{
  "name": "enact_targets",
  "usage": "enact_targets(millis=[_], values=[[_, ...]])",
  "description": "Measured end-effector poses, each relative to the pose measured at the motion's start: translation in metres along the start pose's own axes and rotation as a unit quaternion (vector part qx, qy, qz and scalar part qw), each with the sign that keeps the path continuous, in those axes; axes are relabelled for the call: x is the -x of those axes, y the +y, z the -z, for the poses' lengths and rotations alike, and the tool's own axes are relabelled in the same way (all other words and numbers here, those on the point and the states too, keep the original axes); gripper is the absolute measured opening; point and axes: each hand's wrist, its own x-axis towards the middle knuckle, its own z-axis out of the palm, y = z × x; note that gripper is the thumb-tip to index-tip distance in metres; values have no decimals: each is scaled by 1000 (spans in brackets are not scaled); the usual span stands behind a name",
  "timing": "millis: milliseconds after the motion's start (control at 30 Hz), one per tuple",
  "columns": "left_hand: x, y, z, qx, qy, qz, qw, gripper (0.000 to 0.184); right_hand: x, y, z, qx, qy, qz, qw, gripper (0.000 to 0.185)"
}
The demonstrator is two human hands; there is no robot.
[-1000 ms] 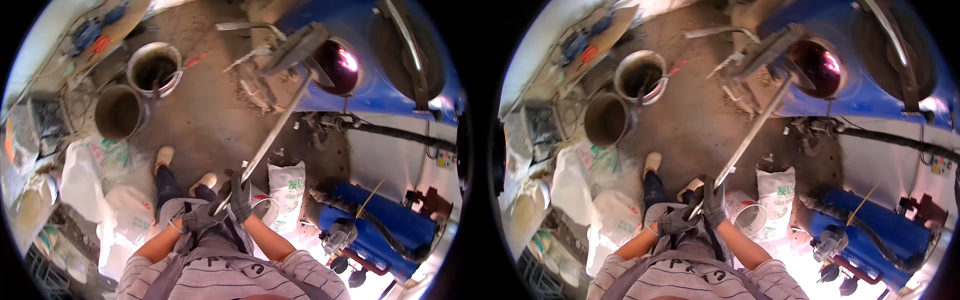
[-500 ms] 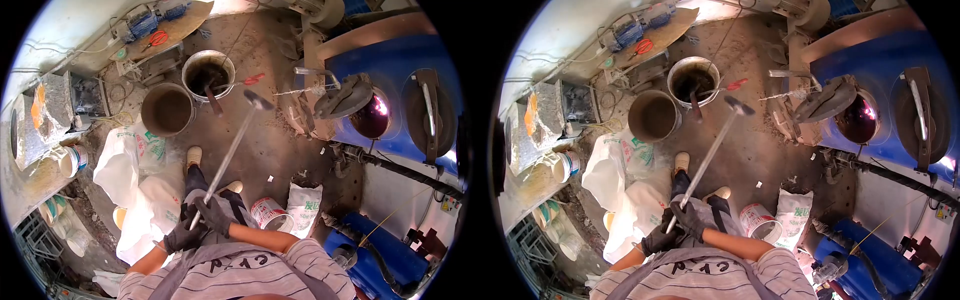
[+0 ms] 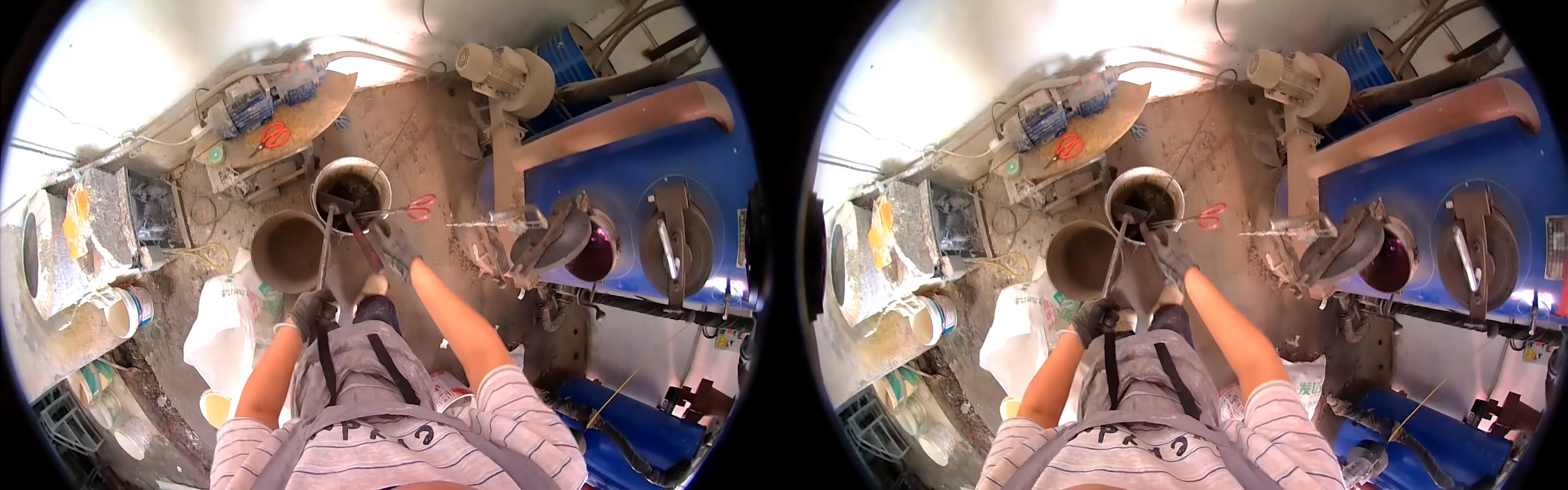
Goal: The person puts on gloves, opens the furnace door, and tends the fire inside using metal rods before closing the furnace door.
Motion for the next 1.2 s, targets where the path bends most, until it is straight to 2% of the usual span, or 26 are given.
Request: enact_targets(millis=[33, 100, 133, 167, 233, 300, 433, 500, 533, 600, 700, 800, 867, 900, 933, 967, 1000, 1067, 1133, 1200], values=[[-7, 10, -1, 46, -22, -2, 999, 15, -33, -4, 0, 78, 46, 80, 993, 52], [-25, 16, 1, 140, -63, 2, 988, 14, -87, -34, 11, 261, 85, 61, 960, 61], [-31, 20, -1, 156, -30, -4, 987, 13, -123, -34, 22, 343, 94, 110, 928, 64], [-31, 27, 0, 173, -34, -9, 984, 13, -164, -33, 36, 422, 106, 166, 885, 67], [-31, 38, 0, 206, -48, -26, 977, 13, -229, -39, 69, 657, 77, 116, 741, 67], [-49, 35, 5, 266, -15, -10, 964, 13, -288, -42, 100, 722, 62, 49, 688, 66], [-100, 45, 20, 386, 22, 9, 922, 13, -382, -45, 129, 804, 9, 103, 585, 64], [-104, 67, 7, 347, 112, 3, 931, 15, -405, -57, 138, 832, -5, 124, 541, 59], [-104, 85, 0, 314, 146, -7, 938, 17, -404, -75, 149, 845, -34, 94, 526, 47], [-98, 123, -13, 220, 191, -34, 956, 22, -458, -13, 177, 843, -11, 149, 516, 51], [-100, 164, -21, 65, 174, -188, 964, 24, -451, 13, 188, 846, -83, 86, 519, 48], [-123, 193, -29, 120, 192, -114, 967, 26, -438, 34, 203, 836, -176, 4, 520, 39], [-142, 180, -34, -45, 170, -223, 959, 22, -433, 59, 216, 809, -230, -35, 540, 35], [-148, 177, -38, -37, 161, -222, 961, 19, -410, 38, 209, 814, -270, -36, 513, 34], [-153, 173, -43, -30, 152, -220, 963, 17, -367, -14, 197, 818, -308, -39, 484, 34], [-154, 171, -50, 68, 147, -159, 974, 15, -335, -53, 190, 820, -347, -42, 454, 33], [-152, 166, -54, 162, 141, -92, 972, 15, -317, -66, 190, 811, -352, 16, 468, 32], [-155, 158, -58, -2, 183, -143, 973, 15, -286, -104, 188, 816, -324, 45, 477, 31], [-159, 145, -55, -67, 199, -156, 965, 17, -254, -144, 186, 834, -291, 50, 466, 32], [-165, 139, -49, -5, 183, -133, 974, 22, -220, -191, 187, 854, -252, 29, 453, 35]])
